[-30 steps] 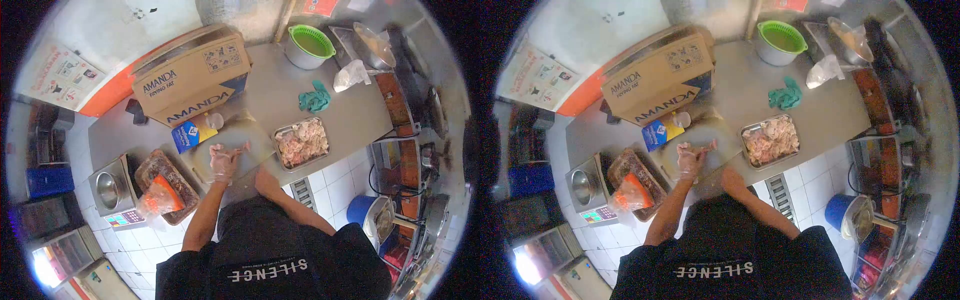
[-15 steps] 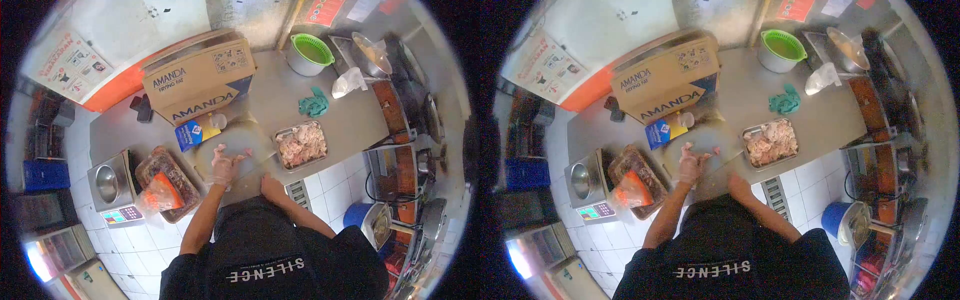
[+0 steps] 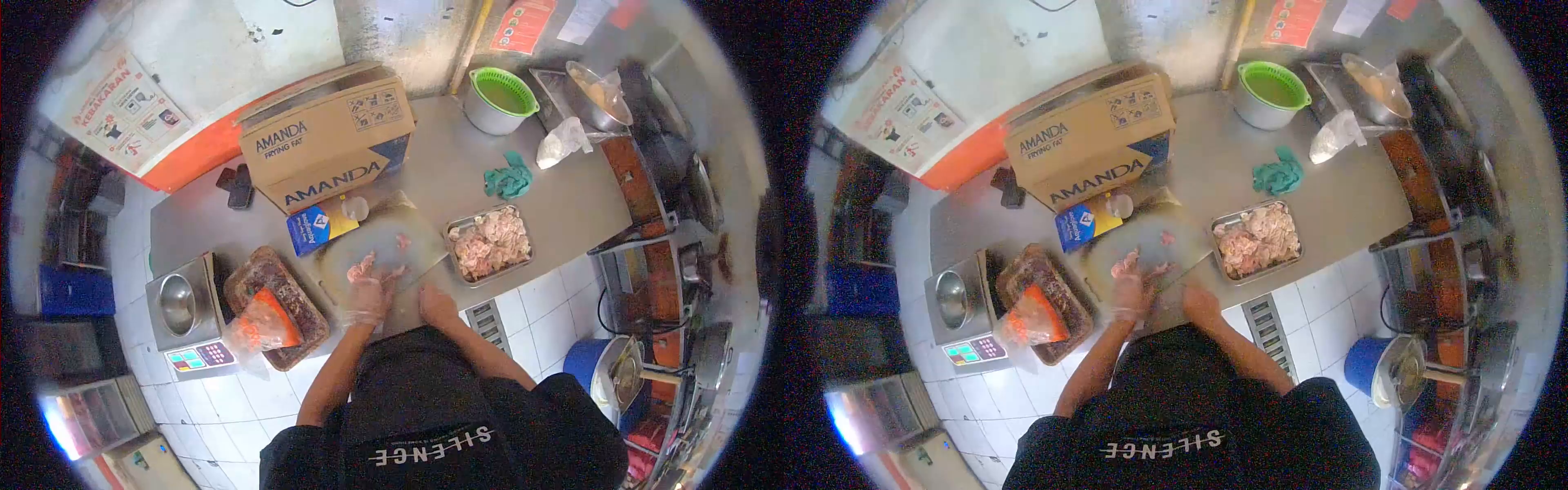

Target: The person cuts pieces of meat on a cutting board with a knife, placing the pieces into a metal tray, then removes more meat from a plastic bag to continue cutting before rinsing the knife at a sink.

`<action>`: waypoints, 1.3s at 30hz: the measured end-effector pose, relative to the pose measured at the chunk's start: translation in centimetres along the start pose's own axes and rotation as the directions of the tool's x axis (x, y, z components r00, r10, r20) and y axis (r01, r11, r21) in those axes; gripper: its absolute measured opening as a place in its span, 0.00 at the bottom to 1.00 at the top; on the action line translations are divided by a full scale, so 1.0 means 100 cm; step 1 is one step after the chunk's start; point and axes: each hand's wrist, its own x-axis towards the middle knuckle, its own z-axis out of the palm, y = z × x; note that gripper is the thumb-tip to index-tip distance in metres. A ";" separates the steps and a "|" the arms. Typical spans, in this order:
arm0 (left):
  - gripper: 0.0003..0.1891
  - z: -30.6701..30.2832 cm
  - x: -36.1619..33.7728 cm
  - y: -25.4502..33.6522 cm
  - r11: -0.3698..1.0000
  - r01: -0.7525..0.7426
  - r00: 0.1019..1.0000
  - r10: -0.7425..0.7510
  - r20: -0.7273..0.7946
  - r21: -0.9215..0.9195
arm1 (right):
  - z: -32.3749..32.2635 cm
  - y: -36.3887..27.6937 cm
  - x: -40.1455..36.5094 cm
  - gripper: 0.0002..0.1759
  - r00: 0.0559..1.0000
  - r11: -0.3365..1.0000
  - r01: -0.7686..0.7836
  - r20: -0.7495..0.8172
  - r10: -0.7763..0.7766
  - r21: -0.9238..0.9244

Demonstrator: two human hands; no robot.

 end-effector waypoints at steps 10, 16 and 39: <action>0.10 0.022 -0.003 -0.034 0.998 0.011 0.997 -0.015 0.077 0.057 | 0.003 -0.014 -0.014 0.22 0.999 0.998 -0.039 -0.026 0.041 0.049; 0.09 0.037 -0.005 -0.026 0.990 0.132 0.982 -0.125 0.141 -0.041 | -0.012 -0.031 -0.012 0.21 0.999 1.000 0.017 0.034 -0.018 0.017; 0.12 0.079 -0.010 -0.026 0.952 0.216 0.976 -0.210 0.053 -0.215 | 0.048 -0.012 0.008 0.18 0.986 0.987 0.161 -0.034 -0.160 0.025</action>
